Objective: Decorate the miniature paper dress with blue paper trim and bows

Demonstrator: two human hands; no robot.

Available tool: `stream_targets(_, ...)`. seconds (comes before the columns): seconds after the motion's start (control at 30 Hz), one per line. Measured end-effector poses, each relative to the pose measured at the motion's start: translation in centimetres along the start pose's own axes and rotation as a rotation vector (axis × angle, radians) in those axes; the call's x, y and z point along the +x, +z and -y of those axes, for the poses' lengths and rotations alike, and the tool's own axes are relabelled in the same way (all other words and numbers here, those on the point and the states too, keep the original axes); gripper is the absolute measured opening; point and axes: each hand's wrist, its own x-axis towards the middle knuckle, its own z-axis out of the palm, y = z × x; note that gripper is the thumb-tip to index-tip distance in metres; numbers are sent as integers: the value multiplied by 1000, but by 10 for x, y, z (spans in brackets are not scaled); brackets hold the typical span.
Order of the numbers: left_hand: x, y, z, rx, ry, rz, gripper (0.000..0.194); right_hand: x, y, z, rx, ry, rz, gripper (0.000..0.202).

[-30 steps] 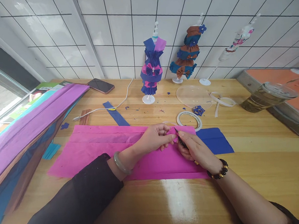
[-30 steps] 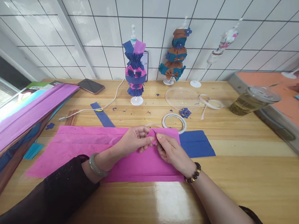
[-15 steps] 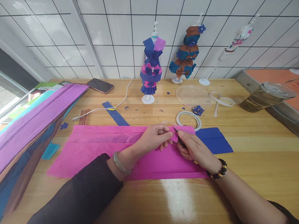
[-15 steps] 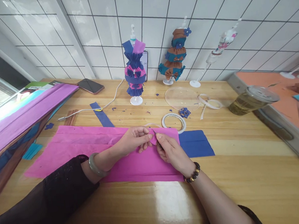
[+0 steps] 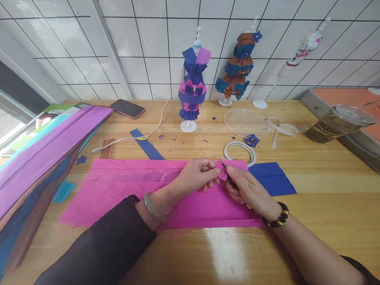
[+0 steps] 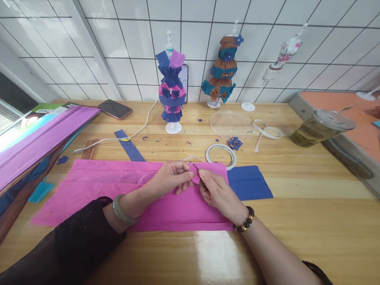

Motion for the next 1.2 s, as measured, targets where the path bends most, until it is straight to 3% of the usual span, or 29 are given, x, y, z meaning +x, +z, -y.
stream_targets(1.2,1,-3,7,65,24,9,32,1,1,-2,18,-9,-10,42)
